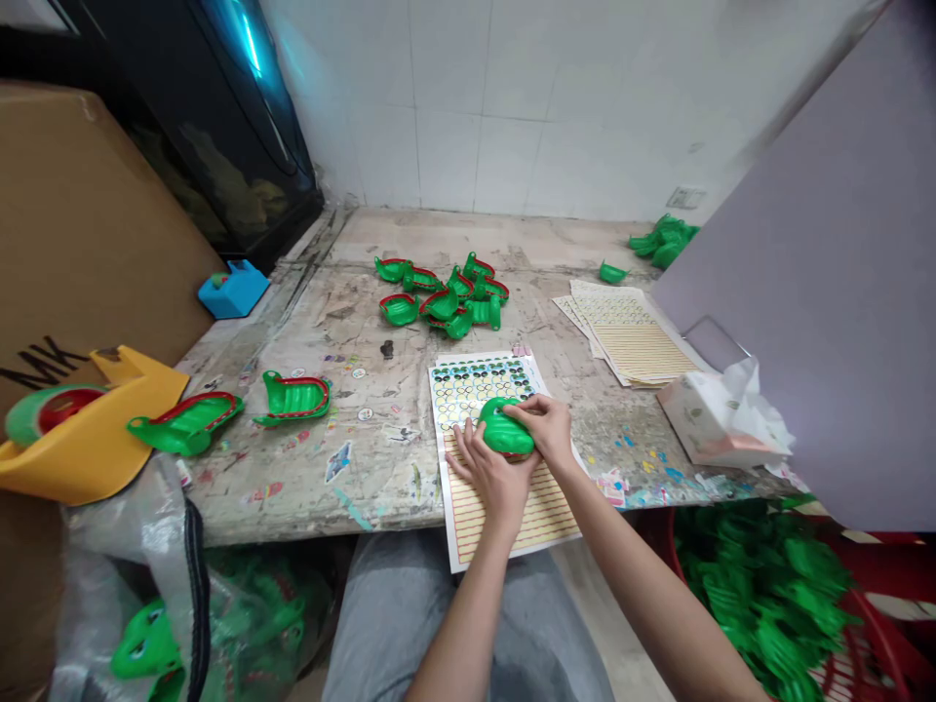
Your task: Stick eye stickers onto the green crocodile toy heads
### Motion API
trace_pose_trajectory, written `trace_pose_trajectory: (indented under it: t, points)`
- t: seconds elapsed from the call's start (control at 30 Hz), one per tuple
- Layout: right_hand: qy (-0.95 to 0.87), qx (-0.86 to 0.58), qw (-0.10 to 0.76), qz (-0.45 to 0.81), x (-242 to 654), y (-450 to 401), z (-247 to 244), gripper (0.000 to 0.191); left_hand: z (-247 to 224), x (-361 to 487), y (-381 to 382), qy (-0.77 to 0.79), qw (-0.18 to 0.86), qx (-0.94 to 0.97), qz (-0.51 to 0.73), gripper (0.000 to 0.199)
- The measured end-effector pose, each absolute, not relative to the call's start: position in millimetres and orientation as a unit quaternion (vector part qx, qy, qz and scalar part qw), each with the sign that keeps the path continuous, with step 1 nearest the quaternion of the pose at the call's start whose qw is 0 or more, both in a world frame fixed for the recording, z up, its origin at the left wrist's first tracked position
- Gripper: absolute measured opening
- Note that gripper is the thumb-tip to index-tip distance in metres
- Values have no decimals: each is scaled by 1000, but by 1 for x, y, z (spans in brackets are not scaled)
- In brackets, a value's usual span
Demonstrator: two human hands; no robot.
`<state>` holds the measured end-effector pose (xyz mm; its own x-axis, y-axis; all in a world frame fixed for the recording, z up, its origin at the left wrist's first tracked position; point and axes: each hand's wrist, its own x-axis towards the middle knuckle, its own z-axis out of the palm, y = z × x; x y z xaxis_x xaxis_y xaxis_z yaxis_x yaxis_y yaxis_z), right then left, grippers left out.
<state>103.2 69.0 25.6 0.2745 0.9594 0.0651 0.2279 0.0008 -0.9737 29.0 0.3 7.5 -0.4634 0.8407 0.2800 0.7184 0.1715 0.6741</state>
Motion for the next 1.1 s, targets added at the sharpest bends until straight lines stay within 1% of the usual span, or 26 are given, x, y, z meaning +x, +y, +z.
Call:
trace_pose_trajectory:
  t: [0.1, 0.27, 0.37, 0.47, 0.53, 0.57, 0.67, 0.77, 0.9, 1.1]
  points:
    - [-494, -613, 506, 353, 103, 70, 25, 35, 7, 29, 1, 759, 77, 513, 394, 78]
    - [-460, -584, 544, 390, 101, 71, 21, 36, 6, 30, 1, 758, 75, 509, 401, 80]
    - [-467, -584, 537, 390, 100, 71, 21, 36, 6, 30, 0, 760, 75, 507, 400, 79]
    - [-494, -585, 537, 354, 103, 70, 27, 32, 5, 30, 0, 762, 70, 507, 396, 79]
    - [-537, -583, 534, 294, 107, 68, 33, 28, 5, 30, 0, 762, 64, 507, 397, 78]
    - [-572, -583, 518, 253, 108, 67, 36, 26, 5, 30, 0, 762, 61, 507, 398, 78]
    - [-672, -586, 432, 135, 112, 65, 43, 22, 4, 29, 0, 760, 57, 507, 402, 78]
    - [-712, -585, 382, 71, 112, 66, 47, 18, 3, 29, 0, 760, 57, 506, 403, 78]
    - [-728, -577, 368, 40, 114, 68, 49, 15, 3, 29, 0, 761, 57, 504, 405, 79]
    - [-791, -509, 333, 72, 121, 76, 48, 18, 4, 30, 0, 761, 52, 502, 407, 78]
